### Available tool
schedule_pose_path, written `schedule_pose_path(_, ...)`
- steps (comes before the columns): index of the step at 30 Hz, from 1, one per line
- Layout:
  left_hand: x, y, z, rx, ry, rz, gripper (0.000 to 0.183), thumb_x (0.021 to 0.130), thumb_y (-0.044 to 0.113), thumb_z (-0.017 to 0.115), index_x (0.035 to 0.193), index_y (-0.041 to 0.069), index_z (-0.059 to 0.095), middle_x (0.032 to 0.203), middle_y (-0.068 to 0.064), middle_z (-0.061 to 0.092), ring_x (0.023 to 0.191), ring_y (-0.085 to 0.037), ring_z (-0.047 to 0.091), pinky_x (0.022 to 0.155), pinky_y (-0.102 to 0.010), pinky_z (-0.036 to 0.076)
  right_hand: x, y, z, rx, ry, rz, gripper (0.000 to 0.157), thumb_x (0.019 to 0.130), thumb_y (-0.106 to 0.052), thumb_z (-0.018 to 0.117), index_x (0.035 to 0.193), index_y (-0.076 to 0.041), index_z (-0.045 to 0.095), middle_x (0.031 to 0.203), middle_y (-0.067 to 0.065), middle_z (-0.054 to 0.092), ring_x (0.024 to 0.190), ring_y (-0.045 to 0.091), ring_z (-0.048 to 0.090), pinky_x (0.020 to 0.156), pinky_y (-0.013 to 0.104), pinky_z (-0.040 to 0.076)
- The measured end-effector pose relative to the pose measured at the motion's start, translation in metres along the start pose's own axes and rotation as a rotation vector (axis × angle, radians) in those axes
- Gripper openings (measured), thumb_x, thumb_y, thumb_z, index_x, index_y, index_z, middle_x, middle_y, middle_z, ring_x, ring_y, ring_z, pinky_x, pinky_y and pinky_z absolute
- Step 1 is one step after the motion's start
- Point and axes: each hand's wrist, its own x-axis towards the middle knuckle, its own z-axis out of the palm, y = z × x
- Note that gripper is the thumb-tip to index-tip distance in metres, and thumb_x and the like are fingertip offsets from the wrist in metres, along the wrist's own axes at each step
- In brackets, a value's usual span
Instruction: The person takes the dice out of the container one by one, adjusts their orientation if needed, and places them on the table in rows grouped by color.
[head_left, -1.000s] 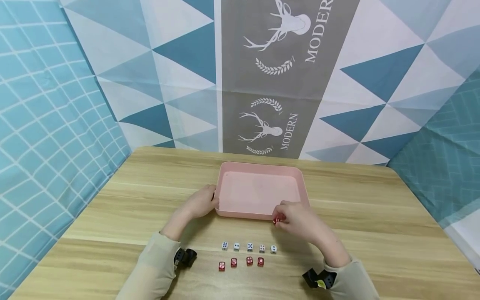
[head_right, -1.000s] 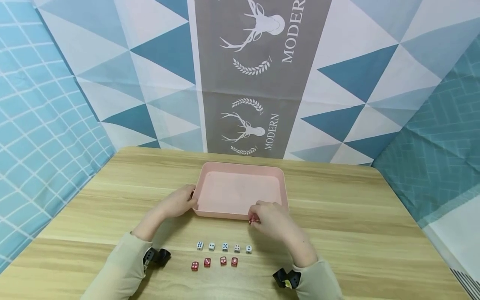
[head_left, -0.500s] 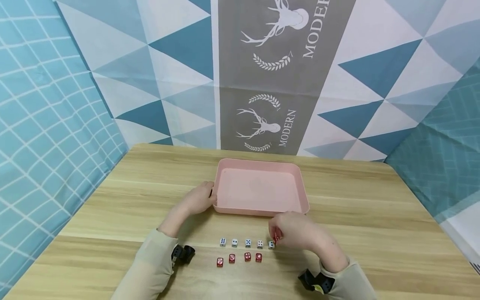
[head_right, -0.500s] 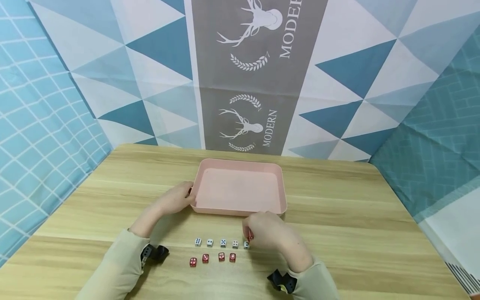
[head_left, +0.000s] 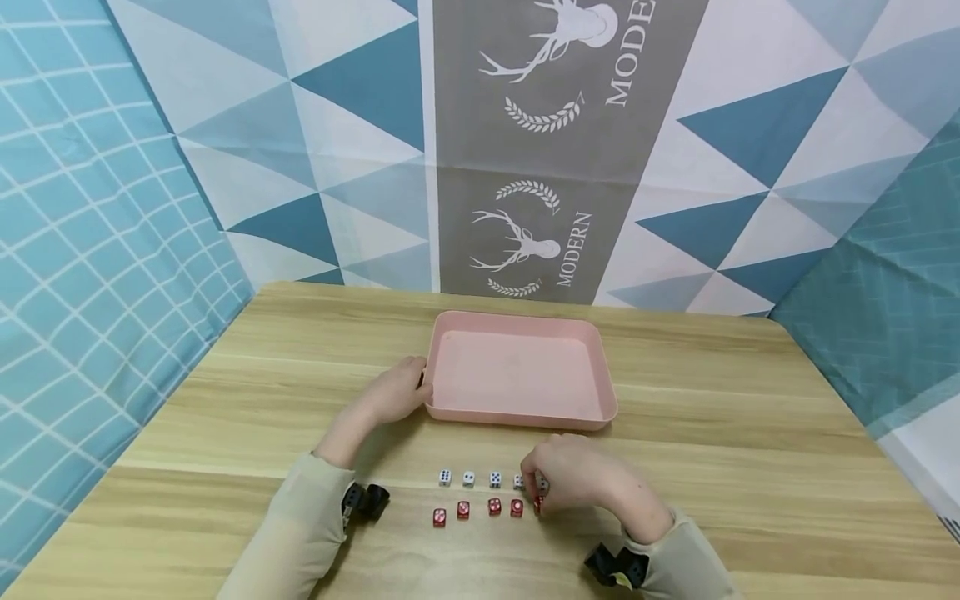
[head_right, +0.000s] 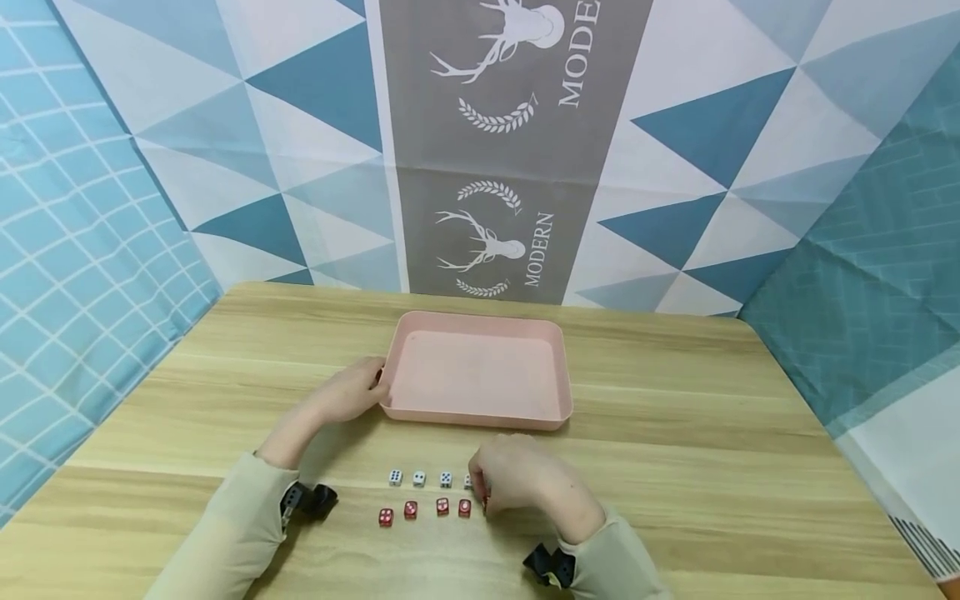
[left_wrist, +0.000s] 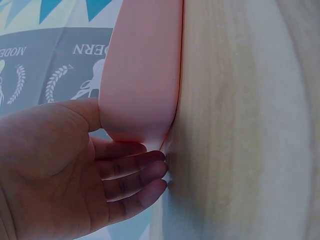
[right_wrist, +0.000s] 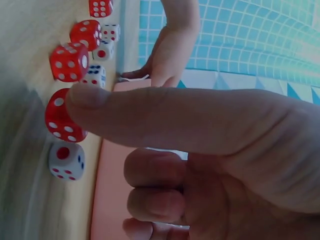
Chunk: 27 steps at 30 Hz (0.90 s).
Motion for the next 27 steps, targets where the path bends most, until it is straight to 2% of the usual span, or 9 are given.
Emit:
schedule_pose_path(7,-0.002,0.000,0.001,0.009,-0.012,-0.006,0.043,0.089,0.016,0.047,0.125,-0.007,0.045,0.118,-0.019,0.051,0.099,-0.026,0.052,0.091,-0.044,0.042,0.003,-0.002,0.007,0.013,-0.030,0.022,0.022,0.060,-0.007,0.074,0.063,-0.022,0.058,0.067,-0.014,0.053,0.062,0.004,0.046,0.058,0.021,0.038)
schedule_pose_path(11,-0.003,0.000,0.002,0.007,-0.011,-0.007,0.042,0.089,0.016,0.047,0.124,-0.007,0.045,0.118,-0.020,0.051,0.098,-0.025,0.051,0.091,-0.044,0.042,0.003,-0.002,0.009,0.009,-0.033,0.026,0.024,0.058,-0.004,0.072,0.063,-0.021,0.057,0.065,-0.013,0.052,0.060,0.005,0.045,0.056,0.020,0.037)
schedule_pose_path(16,-0.004,-0.003,0.004,-0.001,-0.007,-0.015,0.042,0.089,0.016,0.047,0.124,-0.007,0.045,0.117,-0.020,0.051,0.096,-0.025,0.051,0.089,-0.043,0.043,0.003,0.000,0.006,0.004,-0.009,0.014,0.020,0.062,-0.010,0.073,0.064,-0.023,0.058,0.066,-0.015,0.052,0.062,0.004,0.045,0.058,0.021,0.037)
schedule_pose_path(21,-0.002,-0.007,0.006,-0.015,-0.009,-0.010,0.043,0.091,0.019,0.049,0.124,-0.007,0.046,0.116,-0.020,0.053,0.099,-0.027,0.053,0.090,-0.044,0.043,-0.001,0.014,0.001,0.003,0.148,0.011,0.018,0.072,-0.017,0.068,0.061,-0.024,0.056,0.058,-0.015,0.048,0.056,0.002,0.043,0.055,0.021,0.036)
schedule_pose_path(24,0.000,-0.008,0.005,-0.050,-0.029,-0.004,0.040,0.092,0.023,0.049,0.120,-0.006,0.049,0.099,-0.016,0.059,0.085,-0.023,0.057,0.078,-0.040,0.048,-0.004,0.030,-0.003,0.034,0.260,0.034,0.019,0.077,-0.014,0.064,0.063,-0.020,0.053,0.059,-0.012,0.046,0.054,0.003,0.041,0.052,0.020,0.036)
schedule_pose_path(27,0.003,-0.010,-0.001,-0.064,-0.023,0.005,0.042,0.093,0.024,0.047,0.123,-0.005,0.046,0.085,-0.011,0.060,0.069,-0.018,0.055,0.064,-0.033,0.047,-0.005,0.052,-0.004,0.045,0.414,0.083,0.016,0.078,-0.009,0.060,0.067,-0.017,0.052,0.061,-0.009,0.046,0.054,0.004,0.040,0.050,0.020,0.036)
